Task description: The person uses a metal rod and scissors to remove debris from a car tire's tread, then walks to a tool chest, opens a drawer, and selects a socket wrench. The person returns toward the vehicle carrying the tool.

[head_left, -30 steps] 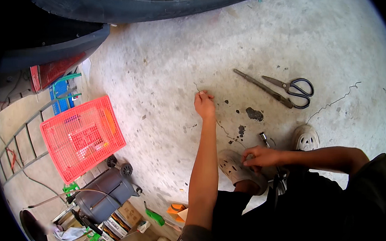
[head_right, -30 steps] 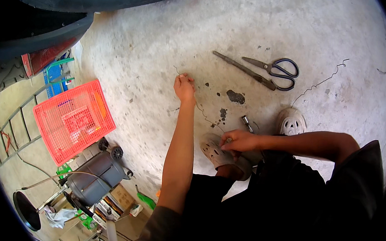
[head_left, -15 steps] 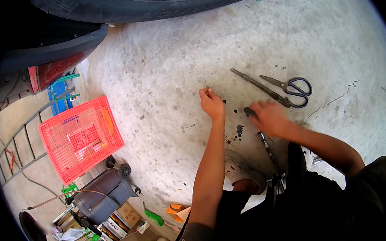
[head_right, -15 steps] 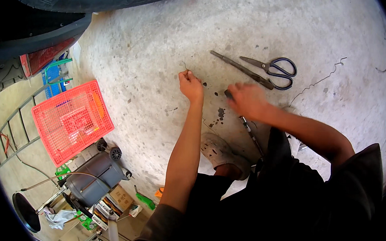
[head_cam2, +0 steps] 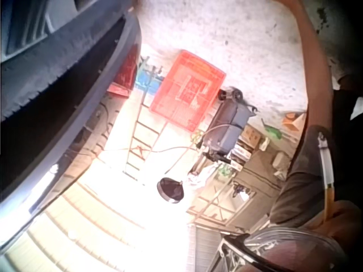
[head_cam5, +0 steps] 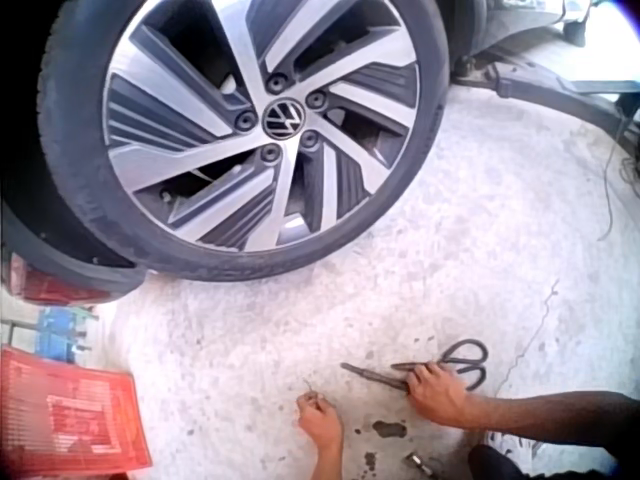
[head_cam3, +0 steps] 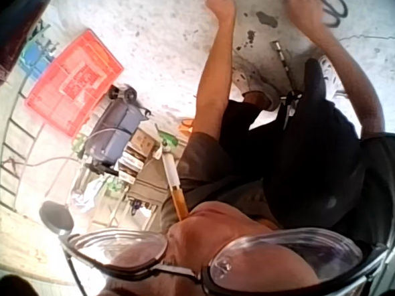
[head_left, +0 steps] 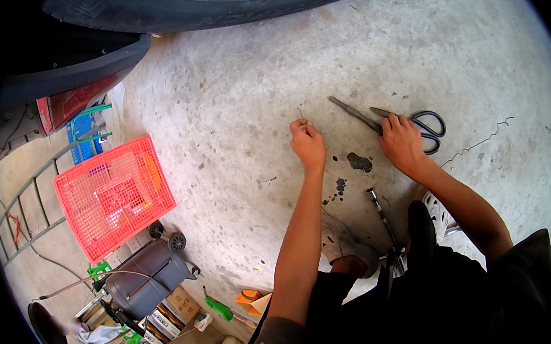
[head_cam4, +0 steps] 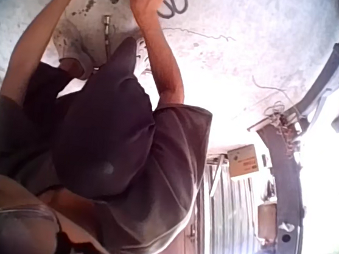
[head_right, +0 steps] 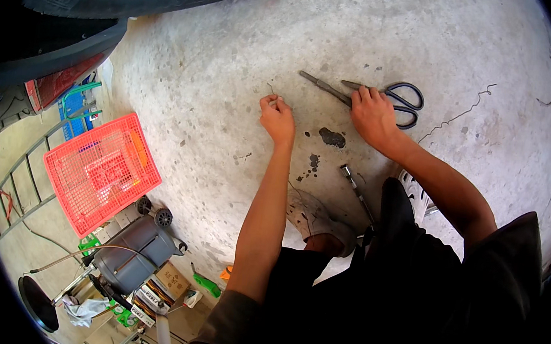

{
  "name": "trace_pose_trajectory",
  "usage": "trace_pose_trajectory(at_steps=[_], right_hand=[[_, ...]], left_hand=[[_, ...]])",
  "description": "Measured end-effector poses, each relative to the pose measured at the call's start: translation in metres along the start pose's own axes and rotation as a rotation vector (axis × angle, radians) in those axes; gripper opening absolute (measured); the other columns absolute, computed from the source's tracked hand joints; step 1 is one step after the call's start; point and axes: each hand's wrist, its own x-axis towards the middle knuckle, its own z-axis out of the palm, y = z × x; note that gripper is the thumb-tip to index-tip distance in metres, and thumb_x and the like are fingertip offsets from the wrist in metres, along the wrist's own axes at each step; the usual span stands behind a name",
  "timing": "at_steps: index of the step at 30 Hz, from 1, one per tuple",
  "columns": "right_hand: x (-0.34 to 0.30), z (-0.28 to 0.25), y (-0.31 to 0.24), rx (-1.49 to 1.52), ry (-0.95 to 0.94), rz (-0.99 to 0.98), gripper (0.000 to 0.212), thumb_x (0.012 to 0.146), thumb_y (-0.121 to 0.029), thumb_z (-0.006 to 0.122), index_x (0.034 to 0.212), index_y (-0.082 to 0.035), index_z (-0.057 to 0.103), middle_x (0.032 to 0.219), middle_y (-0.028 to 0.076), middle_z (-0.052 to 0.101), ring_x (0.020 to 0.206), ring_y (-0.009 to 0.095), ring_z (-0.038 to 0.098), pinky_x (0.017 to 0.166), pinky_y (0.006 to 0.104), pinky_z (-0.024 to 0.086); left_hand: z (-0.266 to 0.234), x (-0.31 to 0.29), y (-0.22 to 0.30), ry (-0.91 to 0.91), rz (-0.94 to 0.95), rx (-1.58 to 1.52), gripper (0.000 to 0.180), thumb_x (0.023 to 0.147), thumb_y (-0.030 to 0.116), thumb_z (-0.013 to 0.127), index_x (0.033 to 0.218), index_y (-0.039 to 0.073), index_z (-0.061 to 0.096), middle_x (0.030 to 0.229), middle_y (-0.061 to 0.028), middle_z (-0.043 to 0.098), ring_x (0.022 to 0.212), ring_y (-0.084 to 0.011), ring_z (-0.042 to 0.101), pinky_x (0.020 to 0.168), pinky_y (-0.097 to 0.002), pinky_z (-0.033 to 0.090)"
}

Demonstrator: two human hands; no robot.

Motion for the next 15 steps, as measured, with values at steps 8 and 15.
trace_pose_trajectory(at_steps=[8,15], right_hand=[[-0.003,-0.003,-0.007,0.418,-0.206,0.260,0.021,0.090,-0.017,0.054,0.096,0.001,0.047,0.077,0.023,0.061,0.071,0.041,0.061,0.062,0.0500,0.048],[0.001,-0.008,-0.027,0.654,-0.194,0.337,0.022,0.091,-0.017,0.051,0.102,0.000,0.044,0.068,0.026,0.060,0.068,0.048,0.058,0.065,0.0570,0.043]], left_hand=[[0.007,0.000,-0.015,-0.082,0.113,0.045,0.025,0.090,0.010,0.053,0.109,-0.005,0.060,0.065,-0.0143,0.065,0.056,-0.0246,0.061,0.056,-0.0341,0.047],[0.006,-0.001,0.000,-0.238,0.364,0.581,0.037,0.084,0.002,0.052,0.117,-0.014,0.053,0.073,-0.0243,0.065,0.065,-0.0362,0.065,0.057,-0.0427,0.051]])
